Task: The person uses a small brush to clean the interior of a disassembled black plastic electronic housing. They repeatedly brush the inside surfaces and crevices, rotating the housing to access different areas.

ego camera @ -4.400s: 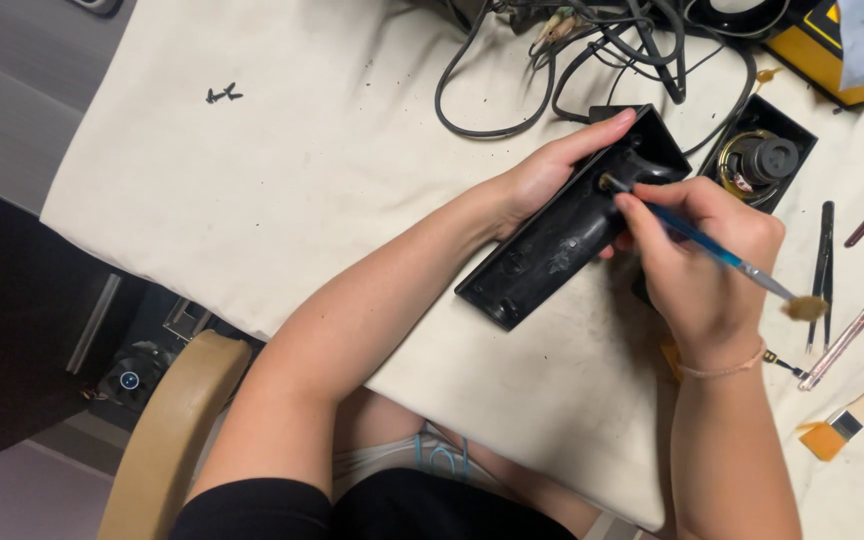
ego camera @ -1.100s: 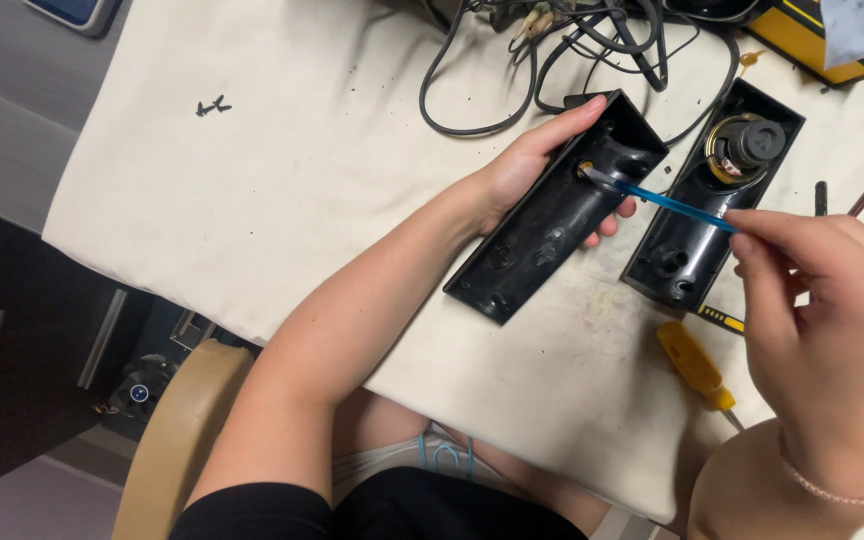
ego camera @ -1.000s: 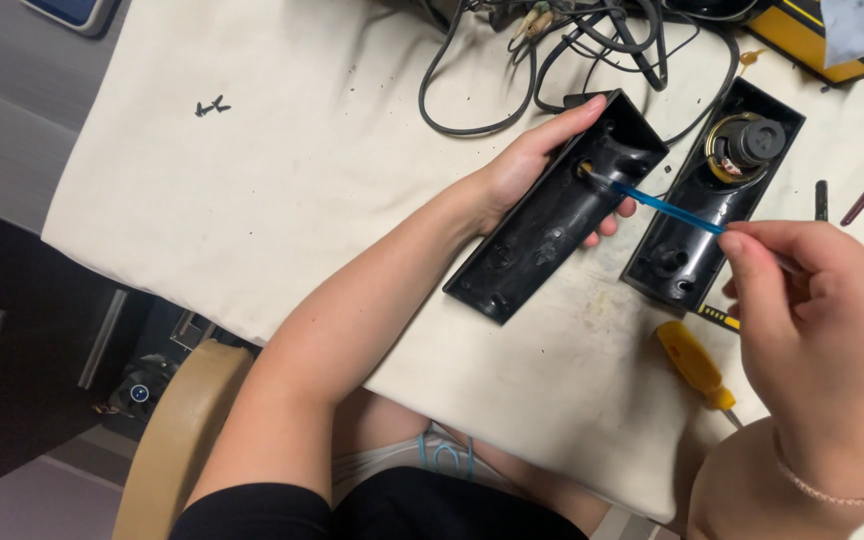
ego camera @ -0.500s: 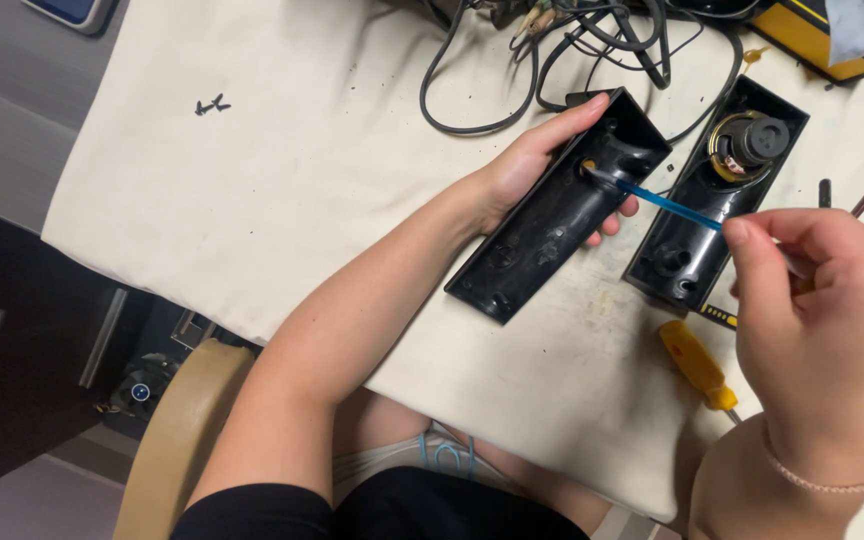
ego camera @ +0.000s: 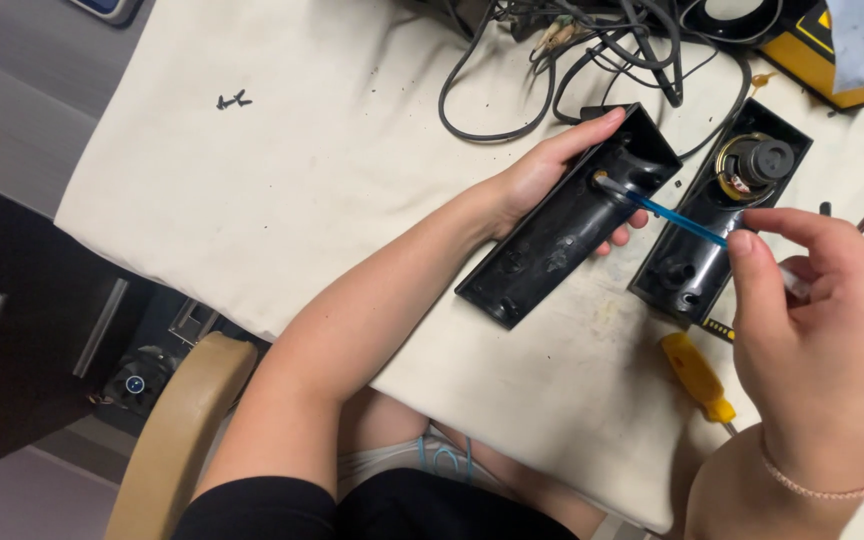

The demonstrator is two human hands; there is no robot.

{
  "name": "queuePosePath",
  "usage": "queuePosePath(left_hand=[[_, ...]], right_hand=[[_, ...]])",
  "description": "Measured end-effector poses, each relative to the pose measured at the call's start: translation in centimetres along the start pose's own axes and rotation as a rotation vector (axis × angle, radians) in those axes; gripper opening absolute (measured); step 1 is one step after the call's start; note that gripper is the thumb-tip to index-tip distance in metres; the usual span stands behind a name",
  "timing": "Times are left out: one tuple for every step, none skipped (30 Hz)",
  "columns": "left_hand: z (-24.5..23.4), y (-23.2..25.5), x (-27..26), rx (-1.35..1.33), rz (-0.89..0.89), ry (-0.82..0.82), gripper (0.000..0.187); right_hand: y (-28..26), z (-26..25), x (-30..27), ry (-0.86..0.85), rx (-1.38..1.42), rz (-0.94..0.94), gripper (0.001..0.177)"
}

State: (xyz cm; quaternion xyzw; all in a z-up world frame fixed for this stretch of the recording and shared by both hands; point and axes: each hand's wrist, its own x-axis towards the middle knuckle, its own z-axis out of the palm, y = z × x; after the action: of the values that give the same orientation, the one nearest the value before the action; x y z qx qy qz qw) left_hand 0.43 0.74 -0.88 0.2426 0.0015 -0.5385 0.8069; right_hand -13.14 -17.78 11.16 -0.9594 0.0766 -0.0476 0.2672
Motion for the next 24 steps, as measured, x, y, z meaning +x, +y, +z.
queuePosePath(left_hand=[[0.0, 0.0, 0.1, 0.001, 0.001, 0.000, 0.068], [0.0, 0.0, 0.2, 0.013, -0.005, 0.036, 0.071], [-0.1, 0.0, 0.3, 0.025, -0.011, 0.072, 0.075], [-0.2, 0.0, 0.3, 0.026, -0.009, 0.071, 0.075], [-0.2, 0.0, 0.4, 0.013, -0.020, 0.066, 0.075], [-0.3, 0.1, 0.5, 0.004, -0.029, 0.060, 0.074], [-0.5, -0.1, 0.4, 0.009, -0.026, 0.059, 0.074], [-0.6, -0.2, 0.5, -0.011, -0.032, 0.055, 0.073], [-0.6, -0.3, 0.6, -0.031, -0.038, 0.052, 0.073], [-0.5, -0.2, 0.5, -0.026, -0.049, 0.047, 0.073], [-0.5, -0.2, 0.5, -0.018, -0.023, 0.041, 0.073], [-0.5, -0.2, 0.5, -0.012, 0.006, 0.034, 0.073], [-0.3, -0.2, 0.4, -0.010, -0.003, 0.030, 0.073], [-0.2, -0.1, 0.3, -0.006, 0.001, 0.030, 0.072], [-0.1, 0.0, 0.2, -0.002, 0.005, 0.030, 0.071], [0.1, 0.0, 0.1, -0.001, -0.002, 0.028, 0.071], [0.2, 0.0, 0.0, 0.009, -0.002, 0.039, 0.071], [0.4, 0.1, -0.1, 0.017, -0.001, 0.049, 0.071], [-0.1, 0.1, 0.1, 0.018, -0.006, 0.046, 0.071], [-0.5, 0.0, 0.3, 0.002, -0.017, -0.006, 0.074], [-1.0, -0.1, 0.5, -0.014, -0.028, -0.058, 0.077], [-1.3, -0.1, 0.4, -0.015, -0.039, -0.065, 0.077], [-1.6, -0.1, 0.5, -0.044, -0.039, -0.042, 0.079], [-1.7, -0.4, 1.1, -0.074, -0.063, -0.033, 0.081]], right_hand=[[-0.5, -0.2, 0.1, 0.001, 0.001, -0.001, 0.011], [-1.1, -0.4, 0.2, -0.021, 0.002, -0.076, 0.016], [-1.6, -0.6, 0.2, -0.043, 0.004, -0.150, 0.024], [-0.8, -0.6, 0.2, -0.042, 0.004, -0.152, 0.024], [0.0, -0.6, 0.2, -0.026, -0.122, -0.245, 0.021], [0.8, -0.6, 0.2, -0.008, -0.246, -0.340, 0.018], [0.9, -0.5, 0.2, -0.003, -0.246, -0.343, 0.018], [1.0, -0.6, 0.1, 0.005, -0.291, -0.363, 0.016], [1.1, -0.6, 0.2, 0.014, -0.337, -0.382, 0.015], [1.2, -0.6, 0.3, 0.019, -0.339, -0.370, 0.015], [1.3, -0.6, 0.4, 0.003, -0.338, -0.379, 0.014], [1.4, -0.6, 0.5, -0.014, -0.337, -0.390, 0.013], [1.2, -0.6, 0.5, -0.011, -0.339, -0.380, 0.013], [1.0, -0.6, 0.4, -0.006, -0.254, -0.363, 0.015], [0.8, -0.6, 0.4, -0.001, -0.169, -0.345, 0.016], [0.0, -1.1, 0.1, 0.001, -0.170, -0.338, 0.016], [-0.8, -1.7, -0.2, -0.004, -0.036, -0.227, 0.016], [-1.6, -2.2, -0.4, -0.011, 0.099, -0.118, 0.017], [-0.9, -2.6, -0.6, -0.008, 0.097, -0.113, 0.017], [-0.2, -3.0, -0.7, 0.018, 0.105, -0.080, 0.018], [0.7, -3.3, -0.9, 0.044, 0.113, -0.046, 0.019], [1.7, -3.8, -1.0, 0.049, 0.108, -0.036, 0.019], [2.9, -4.4, -1.0, 0.075, 0.136, -0.032, 0.025], [4.1, -5.2, -1.6, 0.112, 0.154, -0.007, 0.034]])
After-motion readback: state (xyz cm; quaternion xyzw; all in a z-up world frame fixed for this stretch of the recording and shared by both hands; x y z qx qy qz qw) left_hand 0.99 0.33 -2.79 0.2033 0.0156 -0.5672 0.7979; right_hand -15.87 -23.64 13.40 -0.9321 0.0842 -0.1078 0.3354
